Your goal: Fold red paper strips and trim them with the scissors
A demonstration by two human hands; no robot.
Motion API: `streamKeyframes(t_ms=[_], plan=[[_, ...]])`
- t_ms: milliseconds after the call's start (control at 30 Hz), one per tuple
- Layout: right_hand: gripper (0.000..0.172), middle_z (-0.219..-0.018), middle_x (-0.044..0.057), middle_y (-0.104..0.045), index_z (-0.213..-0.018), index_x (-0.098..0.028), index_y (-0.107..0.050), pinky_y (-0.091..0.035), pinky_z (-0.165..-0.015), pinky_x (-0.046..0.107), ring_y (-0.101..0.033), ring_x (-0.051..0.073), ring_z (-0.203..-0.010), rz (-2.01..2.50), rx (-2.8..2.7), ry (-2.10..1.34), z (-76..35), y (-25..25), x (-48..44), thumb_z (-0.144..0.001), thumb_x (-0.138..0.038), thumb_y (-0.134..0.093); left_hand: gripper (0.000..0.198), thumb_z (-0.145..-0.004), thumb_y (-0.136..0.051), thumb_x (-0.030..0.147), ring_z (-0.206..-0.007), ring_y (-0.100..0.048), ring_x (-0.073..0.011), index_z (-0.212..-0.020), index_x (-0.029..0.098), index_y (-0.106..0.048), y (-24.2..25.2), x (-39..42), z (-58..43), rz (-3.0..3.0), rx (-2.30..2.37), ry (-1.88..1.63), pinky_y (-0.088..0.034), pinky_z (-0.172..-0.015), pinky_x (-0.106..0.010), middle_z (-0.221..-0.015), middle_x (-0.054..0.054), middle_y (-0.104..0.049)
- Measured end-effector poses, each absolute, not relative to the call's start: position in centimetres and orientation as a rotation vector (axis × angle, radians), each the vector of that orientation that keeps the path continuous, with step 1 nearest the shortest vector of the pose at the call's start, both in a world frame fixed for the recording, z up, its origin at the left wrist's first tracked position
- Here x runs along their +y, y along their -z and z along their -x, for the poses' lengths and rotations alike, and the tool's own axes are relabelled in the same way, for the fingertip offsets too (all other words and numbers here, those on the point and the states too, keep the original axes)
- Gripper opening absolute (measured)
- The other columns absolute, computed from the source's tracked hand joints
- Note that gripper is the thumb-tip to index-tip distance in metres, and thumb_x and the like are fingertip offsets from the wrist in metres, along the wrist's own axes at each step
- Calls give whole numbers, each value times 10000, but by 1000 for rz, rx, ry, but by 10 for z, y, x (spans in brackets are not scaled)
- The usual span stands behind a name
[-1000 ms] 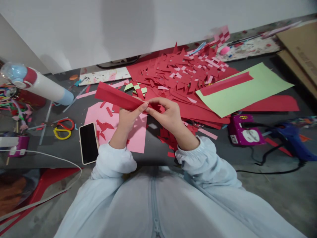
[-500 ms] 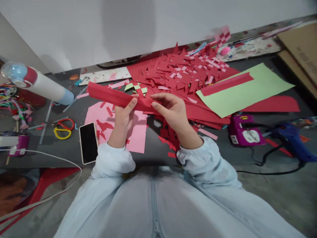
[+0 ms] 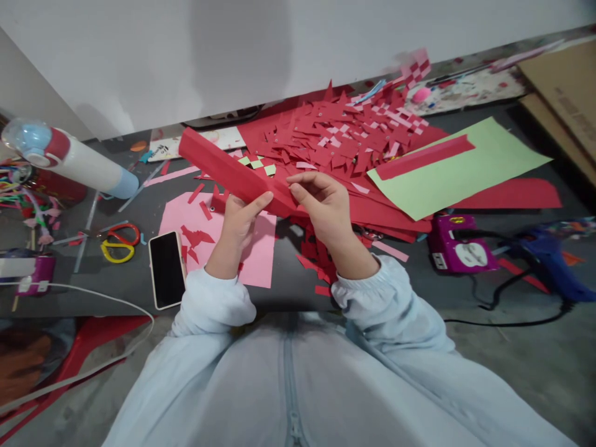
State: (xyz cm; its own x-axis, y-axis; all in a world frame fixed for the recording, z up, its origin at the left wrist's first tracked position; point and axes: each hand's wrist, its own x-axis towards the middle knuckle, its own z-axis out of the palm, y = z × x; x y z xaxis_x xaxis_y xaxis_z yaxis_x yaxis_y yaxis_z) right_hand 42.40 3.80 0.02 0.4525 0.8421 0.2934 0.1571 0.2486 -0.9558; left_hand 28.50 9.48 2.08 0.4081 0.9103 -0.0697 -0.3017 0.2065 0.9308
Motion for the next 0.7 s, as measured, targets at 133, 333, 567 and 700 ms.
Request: streamKeyframes(t_ms=[133, 333, 567, 700], plan=[[274, -879, 26, -711, -951, -231, -692, -578, -706, 318, -661, 150, -736, 1287, -1056, -471, -425, -2, 38, -866, -482, -623, 351, -591, -882, 371, -868, -706, -187, -848, 201, -715, -22, 95, -286, -1005, 757, -1012, -556, -891, -361, -876, -24, -745], [225, -960, 65, -671, -981, -261, -746, -546, -879, 402, -643, 206, -925, 1385, -1255, -122, -422, -10, 34, -892, -415, -608, 339, -602, -875, 379, -906, -712, -210, -829, 177, -724, -22, 94, -288, -1024, 833, -1088, -554, -901, -385, -882, -53, -755], [275, -1000, 61, -677, -1060, -297, -751, -532, -904, 430, -639, 222, -967, 1418, -1297, -130, -422, -3, 35, -863, -454, -642, 323, -619, -863, 404, -856, -718, -211, -812, 179, -736, -17, 92, -287, -1106, 854, -1070, -560, -876, -384, -868, -58, -754], [278, -949, 53, -695, -1048, -281, -755, -537, -869, 404, -649, 210, -931, 1382, -1286, -190, -422, -4, 35, -858, -455, -650, 337, -620, -863, 414, -883, -711, -223, -816, 172, -735, -16, 91, -286, -1138, 841, -1080, -558, -890, -391, -858, -66, -748]])
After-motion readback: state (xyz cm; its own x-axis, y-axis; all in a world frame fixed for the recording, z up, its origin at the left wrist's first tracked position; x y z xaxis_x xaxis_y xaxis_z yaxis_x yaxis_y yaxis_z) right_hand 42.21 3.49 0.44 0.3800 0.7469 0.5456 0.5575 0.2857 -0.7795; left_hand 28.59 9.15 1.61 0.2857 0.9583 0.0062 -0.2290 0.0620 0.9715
